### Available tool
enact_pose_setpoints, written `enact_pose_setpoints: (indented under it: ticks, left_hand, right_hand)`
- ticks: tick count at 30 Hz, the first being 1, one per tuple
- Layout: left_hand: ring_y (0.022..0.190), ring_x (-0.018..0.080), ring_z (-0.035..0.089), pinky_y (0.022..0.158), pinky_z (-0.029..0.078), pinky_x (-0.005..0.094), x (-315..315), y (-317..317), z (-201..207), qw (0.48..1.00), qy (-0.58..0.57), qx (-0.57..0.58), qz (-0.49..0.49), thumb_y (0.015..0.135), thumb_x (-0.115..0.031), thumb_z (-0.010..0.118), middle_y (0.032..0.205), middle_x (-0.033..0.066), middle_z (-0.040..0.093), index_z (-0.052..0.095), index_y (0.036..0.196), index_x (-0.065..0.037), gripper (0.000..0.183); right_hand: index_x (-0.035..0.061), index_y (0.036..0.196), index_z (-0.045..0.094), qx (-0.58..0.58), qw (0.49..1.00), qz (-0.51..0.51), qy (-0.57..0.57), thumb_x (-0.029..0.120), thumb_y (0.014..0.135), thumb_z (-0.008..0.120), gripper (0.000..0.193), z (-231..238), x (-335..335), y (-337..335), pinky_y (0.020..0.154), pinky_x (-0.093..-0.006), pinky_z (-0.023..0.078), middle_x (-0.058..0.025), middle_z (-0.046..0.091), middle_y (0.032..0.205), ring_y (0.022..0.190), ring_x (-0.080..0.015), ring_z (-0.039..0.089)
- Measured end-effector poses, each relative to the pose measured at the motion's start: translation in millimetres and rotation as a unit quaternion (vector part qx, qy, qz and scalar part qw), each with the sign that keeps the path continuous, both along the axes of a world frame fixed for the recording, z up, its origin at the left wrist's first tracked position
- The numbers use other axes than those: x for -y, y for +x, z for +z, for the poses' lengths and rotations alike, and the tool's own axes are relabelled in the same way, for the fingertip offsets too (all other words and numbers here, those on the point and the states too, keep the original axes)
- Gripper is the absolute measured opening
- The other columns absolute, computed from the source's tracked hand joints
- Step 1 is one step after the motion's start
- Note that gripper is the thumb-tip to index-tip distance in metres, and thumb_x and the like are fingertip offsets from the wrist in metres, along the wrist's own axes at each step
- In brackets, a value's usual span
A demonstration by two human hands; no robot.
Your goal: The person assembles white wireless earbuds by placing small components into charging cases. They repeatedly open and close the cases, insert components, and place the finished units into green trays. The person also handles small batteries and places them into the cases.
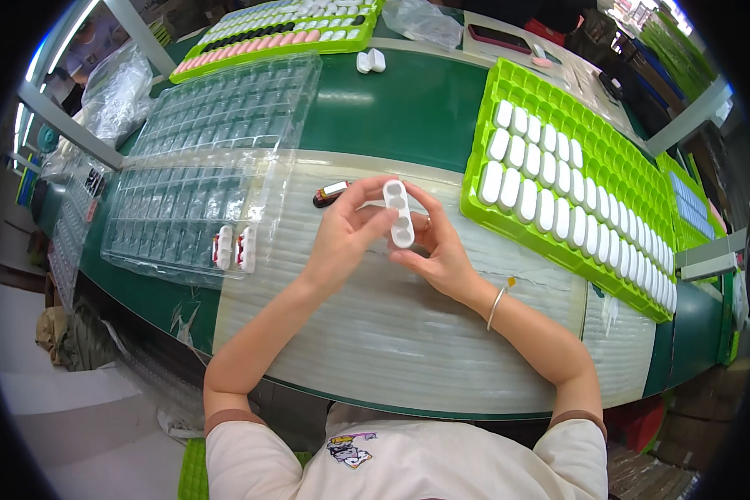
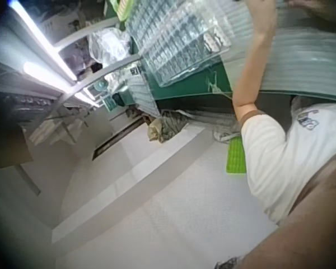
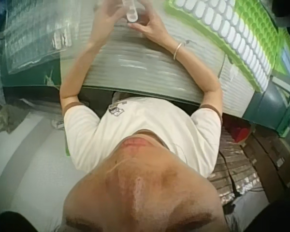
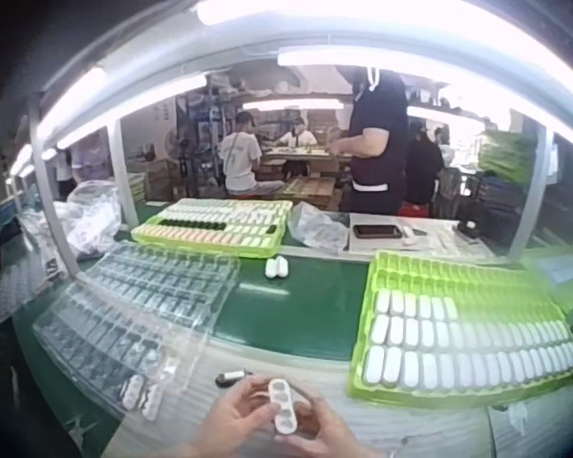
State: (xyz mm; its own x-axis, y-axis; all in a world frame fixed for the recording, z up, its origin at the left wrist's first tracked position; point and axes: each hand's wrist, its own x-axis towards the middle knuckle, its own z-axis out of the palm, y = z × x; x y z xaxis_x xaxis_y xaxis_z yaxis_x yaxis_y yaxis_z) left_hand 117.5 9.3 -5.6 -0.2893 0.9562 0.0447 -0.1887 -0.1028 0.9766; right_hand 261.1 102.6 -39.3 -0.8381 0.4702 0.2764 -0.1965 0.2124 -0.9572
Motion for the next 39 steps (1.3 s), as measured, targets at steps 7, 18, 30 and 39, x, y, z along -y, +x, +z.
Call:
enact_pose_setpoints:
  ticks: [7, 18, 30, 39]
  left_hand:
    - [0.104, 0.0166, 0.053, 0.081, 0.046, 0.031, 8.6, 8.7, -22.8, 0.996, 0.058, -0.064, -0.023, 0.072, -0.009, 0.074, 0.118, 0.0084, 0.05, 0.038, 0.129, -0.003, 0.068]
    - [0.111, 0.0184, 0.048, 0.089, 0.041, 0.0361, 9.5, 9.5, -30.3, 0.995, 0.07, -0.043, -0.053, 0.07, -0.008, 0.073, 0.119, 0.0087, 0.046, 0.027, 0.137, -0.009, 0.082]
    - [0.104, 0.0168, 0.048, 0.088, 0.042, 0.0325, 11.2, 11.5, -32.2, 0.995, 0.04, -0.057, -0.074, 0.068, -0.008, 0.074, 0.112, 0.0085, 0.046, 0.024, 0.136, -0.011, 0.085]
    - [0.088, 0.01, 0.048, 0.074, 0.042, 0.0261, 16.9, 14.2, -32.0, 0.999, -0.014, 0.004, -0.053, 0.085, -0.01, 0.057, 0.094, 0.0028, 0.046, 0.032, 0.118, -0.011, 0.041]
  right_hand:
    - [0.0069, 0.125, 0.046, 0.009, 0.999, -0.041, 0.012, 0.005, 0.072, 0.072, 0.059, -10.7, 3.8, 0.1, 0.077, -0.0322, 0.051, -0.01, 0.067, 0.089, 0.083, -0.0191, 0.066]
    - [0.0043, 0.11, 0.05, 0.021, 0.993, -0.082, 0.082, 0.011, 0.067, 0.078, 0.051, -7.5, 6.2, -2.0, 0.06, -0.0264, 0.05, -0.0075, 0.066, 0.075, 0.063, -0.0151, 0.064]
    - [0.0034, 0.105, 0.047, 0.058, 0.994, -0.074, 0.059, 0.011, 0.065, 0.078, 0.051, -3.6, 8.1, 1.0, 0.06, -0.0268, 0.051, -0.0095, 0.067, 0.078, 0.064, -0.0175, 0.065]
    - [0.0051, 0.102, 0.046, 0.097, 0.981, -0.064, 0.153, 0.015, 0.067, 0.078, 0.048, -5.4, 15.4, 0.1, 0.061, -0.0293, 0.051, -0.0108, 0.067, 0.077, 0.066, -0.0212, 0.066]
